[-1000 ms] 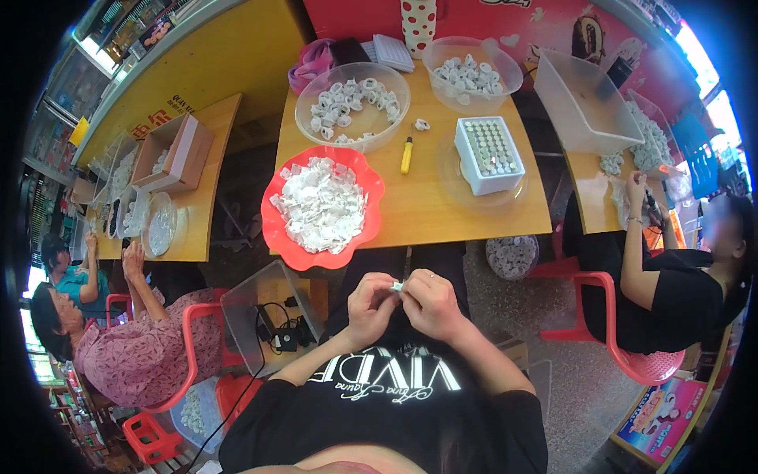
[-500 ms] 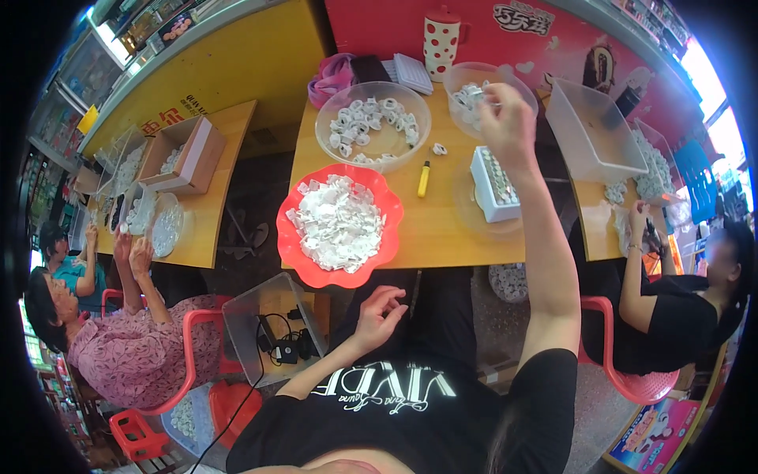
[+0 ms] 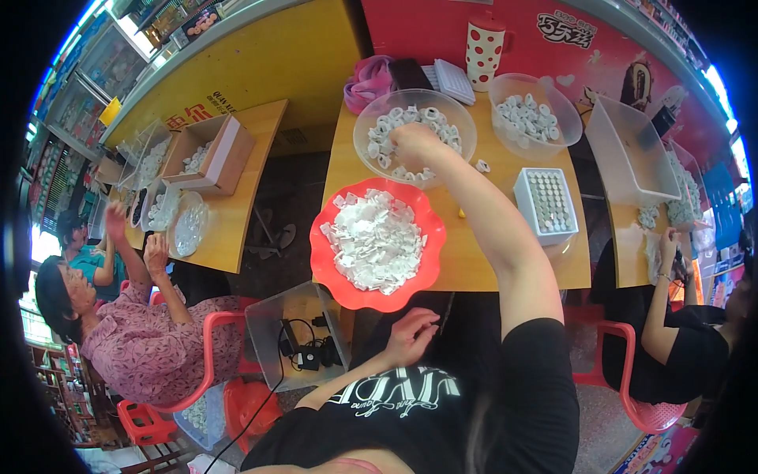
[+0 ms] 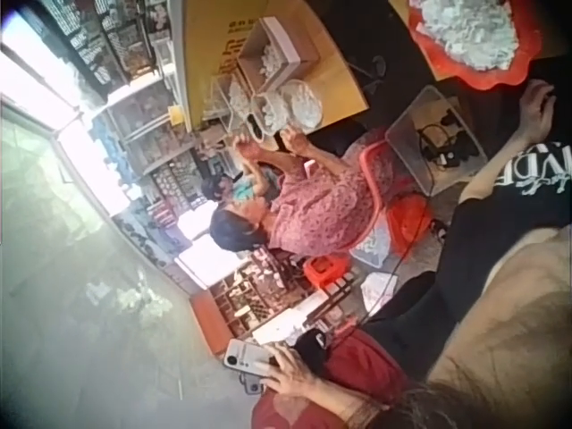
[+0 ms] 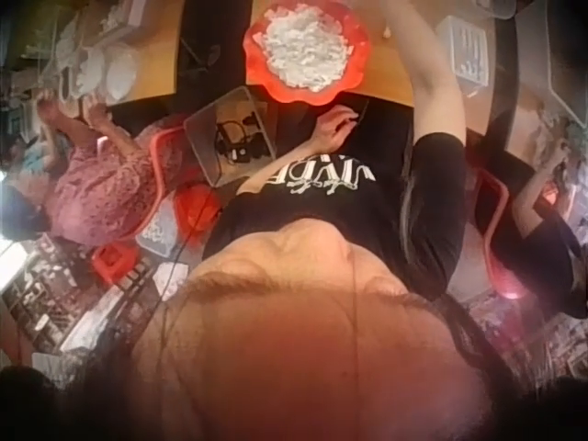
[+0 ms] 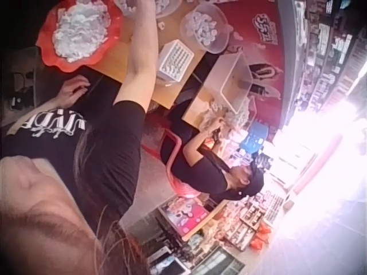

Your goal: The person assembles small plastic components by hand, taking white parts and rings from trays and bins at a workstation.

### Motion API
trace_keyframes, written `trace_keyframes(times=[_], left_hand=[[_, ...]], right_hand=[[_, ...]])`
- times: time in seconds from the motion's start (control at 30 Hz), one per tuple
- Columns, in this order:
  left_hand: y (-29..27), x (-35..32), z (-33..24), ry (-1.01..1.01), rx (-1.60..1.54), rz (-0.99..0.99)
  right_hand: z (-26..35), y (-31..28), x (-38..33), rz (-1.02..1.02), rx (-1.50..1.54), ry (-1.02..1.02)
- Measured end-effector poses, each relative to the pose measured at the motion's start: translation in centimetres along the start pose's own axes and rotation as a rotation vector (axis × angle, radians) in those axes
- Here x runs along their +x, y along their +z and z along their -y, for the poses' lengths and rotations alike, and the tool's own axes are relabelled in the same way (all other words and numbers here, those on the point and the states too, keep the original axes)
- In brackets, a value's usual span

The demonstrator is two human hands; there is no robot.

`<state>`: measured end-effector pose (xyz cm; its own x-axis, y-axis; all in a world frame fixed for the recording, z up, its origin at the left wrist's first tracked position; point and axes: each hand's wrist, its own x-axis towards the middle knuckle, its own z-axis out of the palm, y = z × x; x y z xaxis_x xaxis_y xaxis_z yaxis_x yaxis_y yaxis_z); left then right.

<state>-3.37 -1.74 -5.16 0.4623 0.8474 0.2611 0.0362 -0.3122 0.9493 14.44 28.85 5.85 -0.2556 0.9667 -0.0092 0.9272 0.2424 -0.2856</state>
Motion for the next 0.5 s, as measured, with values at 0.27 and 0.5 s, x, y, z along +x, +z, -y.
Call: trace_keyframes(times=[0.27, 0.5], left_hand=[[0.0, 0.3, 0.2, 0.056, 0.002, 0.021], [-0.3, 0.0, -0.2, -0.030, -0.046, 0.054]], right_hand=[[-1.7, 0.2, -0.8, -0.101, 0.114, -0.038], [2.1, -2.6, -16.4, -0.166, 1.928, 0.048]])
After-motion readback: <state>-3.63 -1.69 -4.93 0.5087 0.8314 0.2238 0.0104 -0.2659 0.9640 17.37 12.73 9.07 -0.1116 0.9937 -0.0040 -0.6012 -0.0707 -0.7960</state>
